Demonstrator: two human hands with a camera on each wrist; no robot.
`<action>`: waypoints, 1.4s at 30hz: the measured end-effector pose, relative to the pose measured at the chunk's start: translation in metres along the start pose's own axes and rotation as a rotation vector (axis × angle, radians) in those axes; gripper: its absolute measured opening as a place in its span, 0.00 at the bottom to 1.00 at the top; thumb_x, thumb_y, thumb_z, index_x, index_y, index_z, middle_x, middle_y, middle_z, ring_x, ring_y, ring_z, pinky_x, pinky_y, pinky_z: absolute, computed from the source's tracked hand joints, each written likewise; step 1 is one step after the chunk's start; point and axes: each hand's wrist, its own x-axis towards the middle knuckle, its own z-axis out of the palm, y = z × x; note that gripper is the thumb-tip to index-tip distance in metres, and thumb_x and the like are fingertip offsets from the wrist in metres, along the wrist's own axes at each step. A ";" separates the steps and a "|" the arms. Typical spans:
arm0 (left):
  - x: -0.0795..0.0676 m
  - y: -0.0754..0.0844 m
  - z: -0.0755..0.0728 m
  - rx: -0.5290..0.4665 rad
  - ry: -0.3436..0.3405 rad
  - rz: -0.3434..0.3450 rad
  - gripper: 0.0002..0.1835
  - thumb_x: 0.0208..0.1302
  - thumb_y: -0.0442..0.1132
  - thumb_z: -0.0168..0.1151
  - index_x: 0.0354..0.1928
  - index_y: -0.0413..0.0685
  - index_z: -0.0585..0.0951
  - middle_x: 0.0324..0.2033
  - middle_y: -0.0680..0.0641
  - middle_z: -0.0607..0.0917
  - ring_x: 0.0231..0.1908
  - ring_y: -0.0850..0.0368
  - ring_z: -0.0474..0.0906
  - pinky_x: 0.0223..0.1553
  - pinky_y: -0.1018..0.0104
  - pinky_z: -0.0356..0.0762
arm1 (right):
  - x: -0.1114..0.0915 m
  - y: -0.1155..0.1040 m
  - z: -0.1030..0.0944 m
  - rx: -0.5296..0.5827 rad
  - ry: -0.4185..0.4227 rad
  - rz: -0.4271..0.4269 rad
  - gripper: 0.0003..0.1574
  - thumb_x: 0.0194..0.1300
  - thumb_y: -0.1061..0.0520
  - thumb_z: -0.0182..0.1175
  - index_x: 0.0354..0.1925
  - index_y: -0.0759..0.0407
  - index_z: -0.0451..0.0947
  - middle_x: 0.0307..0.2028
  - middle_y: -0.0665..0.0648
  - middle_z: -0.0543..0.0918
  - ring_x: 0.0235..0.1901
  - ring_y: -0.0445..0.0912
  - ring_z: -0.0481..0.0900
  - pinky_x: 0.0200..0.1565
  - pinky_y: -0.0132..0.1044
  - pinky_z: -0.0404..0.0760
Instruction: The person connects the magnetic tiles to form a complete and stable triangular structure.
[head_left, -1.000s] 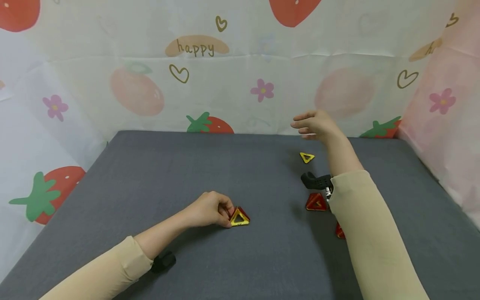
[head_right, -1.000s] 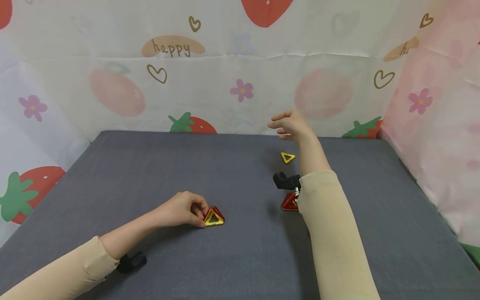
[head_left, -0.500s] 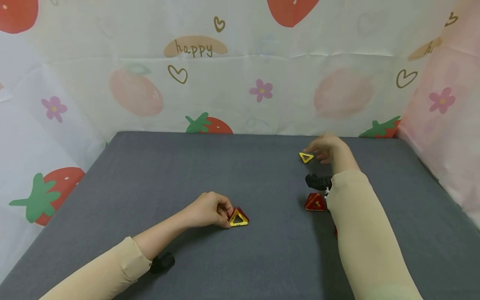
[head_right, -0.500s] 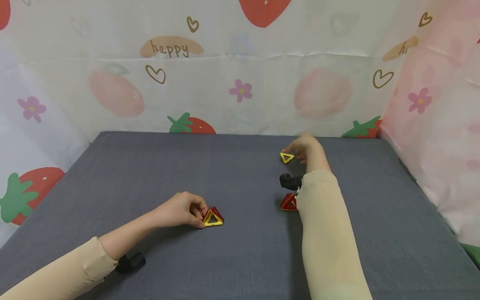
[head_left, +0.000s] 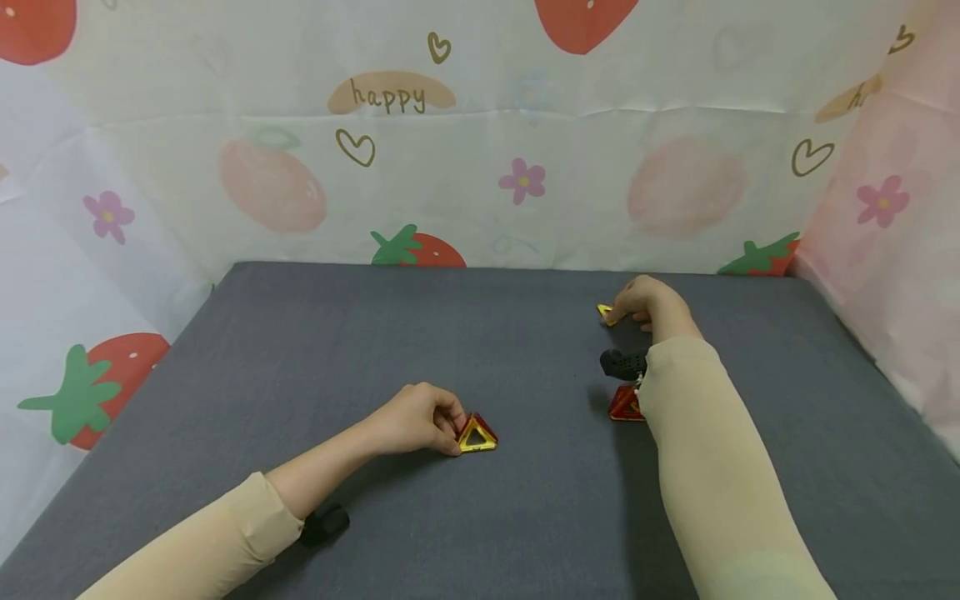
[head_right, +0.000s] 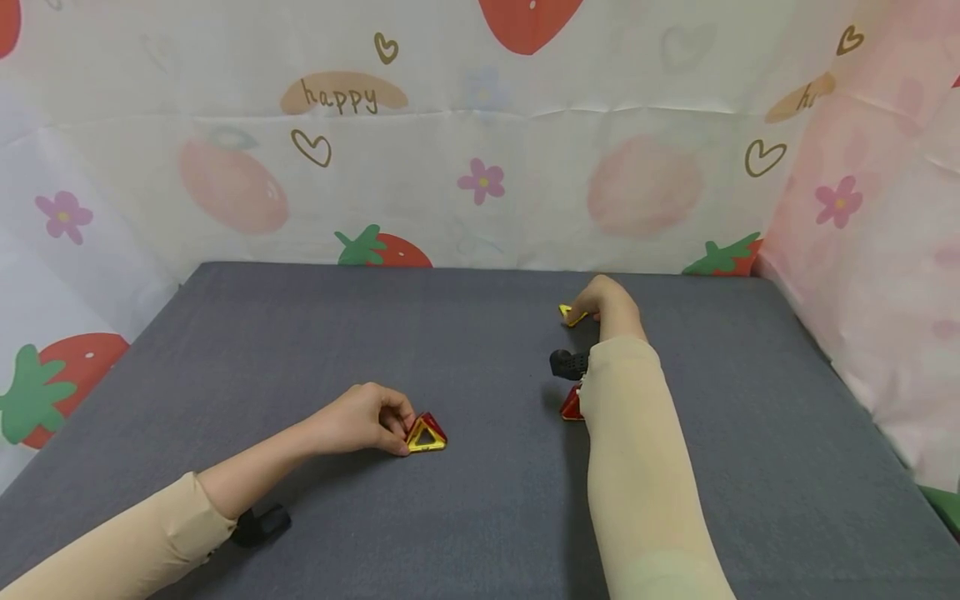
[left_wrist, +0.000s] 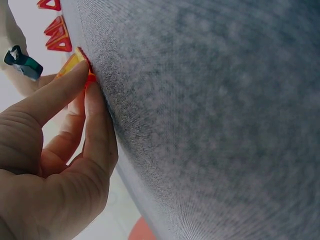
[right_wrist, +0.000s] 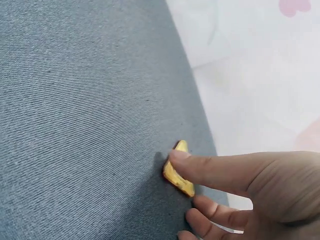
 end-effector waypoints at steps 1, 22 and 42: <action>0.000 0.000 0.000 0.002 -0.001 0.000 0.10 0.49 0.31 0.76 0.34 0.43 0.84 0.29 0.47 0.90 0.27 0.66 0.83 0.30 0.71 0.79 | 0.001 0.000 0.001 -0.018 0.007 0.001 0.35 0.68 0.52 0.62 0.67 0.65 0.65 0.70 0.69 0.64 0.69 0.63 0.63 0.62 0.52 0.73; 0.000 -0.002 0.000 0.001 -0.003 0.006 0.10 0.49 0.31 0.76 0.35 0.44 0.85 0.29 0.47 0.90 0.27 0.66 0.83 0.30 0.71 0.79 | -0.011 -0.006 0.005 -0.009 0.126 -0.106 0.22 0.66 0.63 0.62 0.57 0.70 0.75 0.48 0.65 0.79 0.36 0.45 0.81 0.45 0.39 0.85; 0.000 -0.001 0.000 -0.007 -0.005 -0.008 0.10 0.50 0.31 0.75 0.35 0.43 0.85 0.29 0.47 0.90 0.27 0.65 0.83 0.29 0.70 0.78 | -0.021 -0.033 -0.006 0.203 0.042 -0.353 0.25 0.66 0.63 0.63 0.58 0.72 0.75 0.40 0.56 0.86 0.35 0.41 0.85 0.49 0.41 0.85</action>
